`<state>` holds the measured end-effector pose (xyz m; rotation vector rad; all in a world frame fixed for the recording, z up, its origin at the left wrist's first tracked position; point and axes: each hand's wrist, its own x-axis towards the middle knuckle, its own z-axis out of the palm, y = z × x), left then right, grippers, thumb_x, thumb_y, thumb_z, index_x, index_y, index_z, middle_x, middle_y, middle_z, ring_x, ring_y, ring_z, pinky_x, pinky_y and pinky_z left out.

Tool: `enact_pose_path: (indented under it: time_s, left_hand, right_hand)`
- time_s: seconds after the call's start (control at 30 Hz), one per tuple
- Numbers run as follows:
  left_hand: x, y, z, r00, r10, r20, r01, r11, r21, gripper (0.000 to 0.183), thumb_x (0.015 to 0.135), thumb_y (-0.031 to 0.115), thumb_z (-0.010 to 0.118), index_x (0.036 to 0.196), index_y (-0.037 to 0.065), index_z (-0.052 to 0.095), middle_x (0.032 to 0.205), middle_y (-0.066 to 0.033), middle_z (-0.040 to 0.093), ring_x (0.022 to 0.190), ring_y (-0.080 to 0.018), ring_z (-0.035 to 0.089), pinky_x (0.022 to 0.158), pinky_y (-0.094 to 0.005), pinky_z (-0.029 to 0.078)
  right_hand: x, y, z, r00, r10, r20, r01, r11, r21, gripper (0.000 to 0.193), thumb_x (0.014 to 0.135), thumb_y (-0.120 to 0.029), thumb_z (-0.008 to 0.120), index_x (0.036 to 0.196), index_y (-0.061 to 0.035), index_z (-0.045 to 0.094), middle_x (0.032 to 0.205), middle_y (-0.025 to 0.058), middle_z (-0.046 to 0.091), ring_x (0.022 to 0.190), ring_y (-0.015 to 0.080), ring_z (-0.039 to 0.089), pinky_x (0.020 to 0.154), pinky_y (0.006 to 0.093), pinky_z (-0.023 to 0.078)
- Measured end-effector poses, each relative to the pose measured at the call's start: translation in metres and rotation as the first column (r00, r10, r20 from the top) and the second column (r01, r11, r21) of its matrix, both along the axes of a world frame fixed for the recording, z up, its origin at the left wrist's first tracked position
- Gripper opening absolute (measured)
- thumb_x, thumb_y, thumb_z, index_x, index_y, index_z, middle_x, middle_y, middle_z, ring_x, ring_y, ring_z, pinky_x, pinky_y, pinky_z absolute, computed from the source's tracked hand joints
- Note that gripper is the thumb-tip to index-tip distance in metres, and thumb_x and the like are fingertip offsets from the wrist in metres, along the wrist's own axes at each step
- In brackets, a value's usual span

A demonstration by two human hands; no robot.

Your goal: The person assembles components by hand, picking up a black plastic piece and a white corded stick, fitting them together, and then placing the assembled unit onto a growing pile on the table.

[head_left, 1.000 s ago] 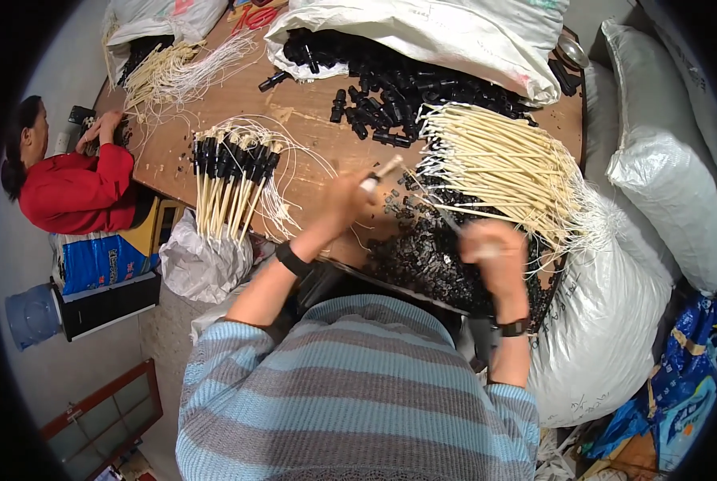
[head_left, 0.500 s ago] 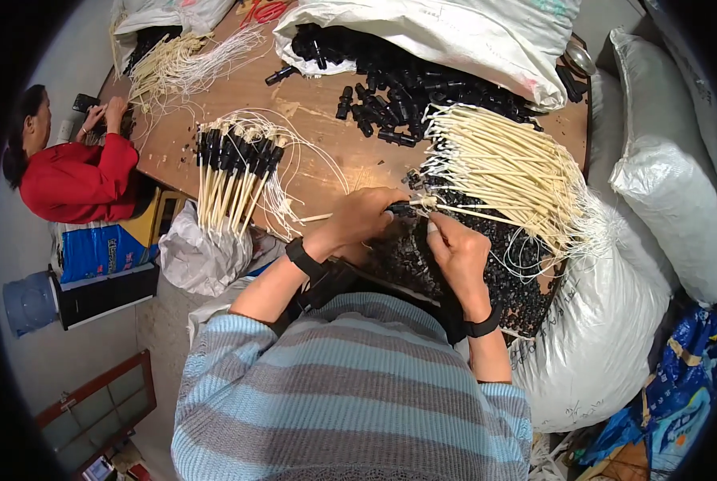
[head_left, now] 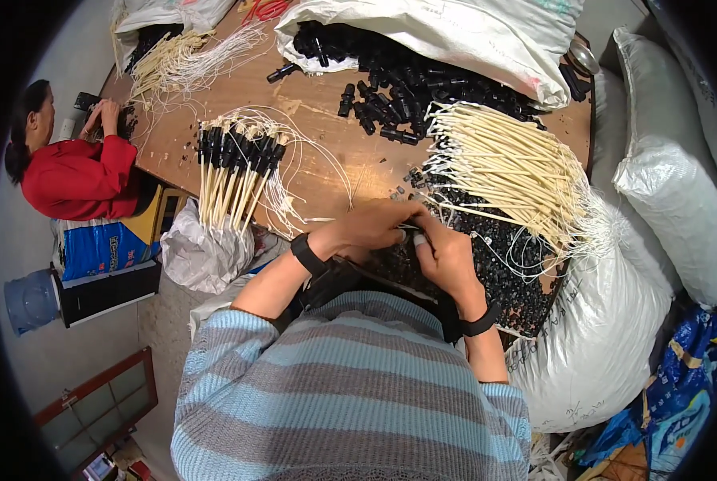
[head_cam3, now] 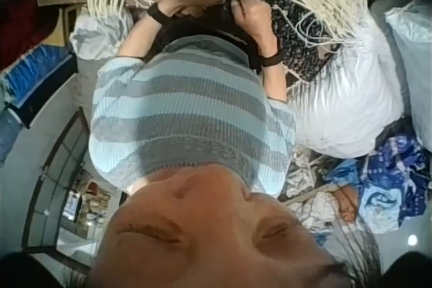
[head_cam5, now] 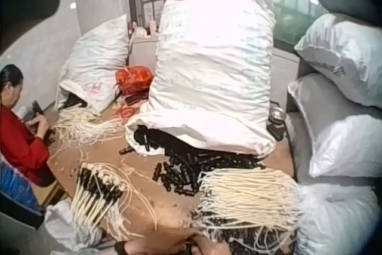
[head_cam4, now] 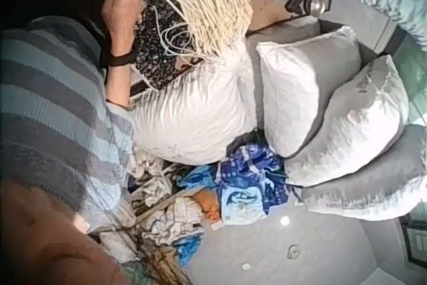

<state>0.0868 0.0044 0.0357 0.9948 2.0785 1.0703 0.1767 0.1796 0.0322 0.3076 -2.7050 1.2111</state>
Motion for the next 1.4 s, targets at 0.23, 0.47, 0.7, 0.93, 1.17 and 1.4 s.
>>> enact_pose_path:
  time_s: [0.23,0.47,0.7,0.93,1.17,1.4]
  left_hand:
    - [0.005,-0.002,-0.002,0.976,0.201,-0.086,-0.167,0.940,0.298,0.038,0.066,-0.012,0.061,0.100,0.004,0.064,0.089,-0.0087,0.066,0.084,-0.0213,0.063,0.072,-0.0308,0.050]
    - [0.015,-0.010,-0.012,0.934,0.355,-0.047,-0.313,0.874,0.373,0.020,0.066,-0.009,0.066,0.083,0.004,0.067,0.083,-0.0057,0.064,0.079,-0.0190,0.061,0.067,-0.0286,0.048]
    - [0.014,-0.013,-0.009,0.974,0.219,-0.059,-0.159,0.845,0.510,0.020,0.067,-0.009,0.065,0.082,0.005,0.067,0.084,-0.0036,0.064,0.080,-0.0207,0.061,0.068,-0.0310,0.050]
    - [-0.041,0.003,-0.057,0.823,0.180,-0.538,-0.012,0.954,0.301,0.027,0.070,-0.007,0.060,0.092,0.007,0.069,0.086,-0.0082,0.066,0.074,-0.0220,0.061,0.064,-0.0346,0.049]
    - [-0.046,-0.009,-0.047,0.924,0.313,-0.221,-0.287,0.947,0.145,0.026,0.069,-0.005,0.060,0.092,0.005,0.067,0.082,-0.0128,0.063,0.080,-0.0309,0.061,0.073,-0.0407,0.050]
    - [-0.047,-0.004,-0.052,0.786,0.206,-0.583,-0.071,0.967,0.246,0.029,0.070,-0.009,0.059,0.096,0.004,0.066,0.081,-0.0116,0.062,0.075,-0.0258,0.063,0.068,-0.0350,0.051]
  right_hand:
    - [0.001,-0.001,-0.002,0.997,-0.081,-0.016,0.081,0.996,0.046,0.016,0.085,-0.009,0.063,0.099,-0.0021,0.063,0.075,0.0200,0.065,0.067,0.0369,0.065,0.056,0.0421,0.051]
    - [0.005,-0.006,-0.007,0.998,-0.060,-0.004,0.059,0.991,-0.119,0.014,0.089,-0.012,0.062,0.099,-0.0025,0.066,0.077,0.0190,0.066,0.066,0.0360,0.065,0.057,0.0389,0.052]
    - [0.007,-0.007,-0.012,0.998,0.010,0.067,0.003,0.982,-0.187,0.011,0.087,-0.009,0.064,0.094,-0.0032,0.069,0.073,0.0154,0.067,0.066,0.0267,0.067,0.060,0.0319,0.051]
    - [0.009,0.003,-0.012,0.912,-0.308,0.271,0.366,0.909,-0.198,0.012,0.081,-0.013,0.063,0.088,-0.0053,0.069,0.054,0.0108,0.053,0.047,0.0195,0.053,0.050,0.0320,0.044]
    - [0.014,0.017,-0.024,0.873,-0.349,0.339,0.441,0.863,-0.247,0.009,0.084,-0.013,0.065,0.087,-0.0045,0.068,0.053,0.0065,0.050,0.047,0.0132,0.046,0.049,0.0293,0.040]
    - [0.010,0.014,-0.024,0.857,-0.303,0.417,0.446,0.841,-0.306,0.009,0.088,-0.006,0.061,0.086,0.0003,0.067,0.059,-0.0093,0.042,0.055,0.0013,0.033,0.049,0.0212,0.026]
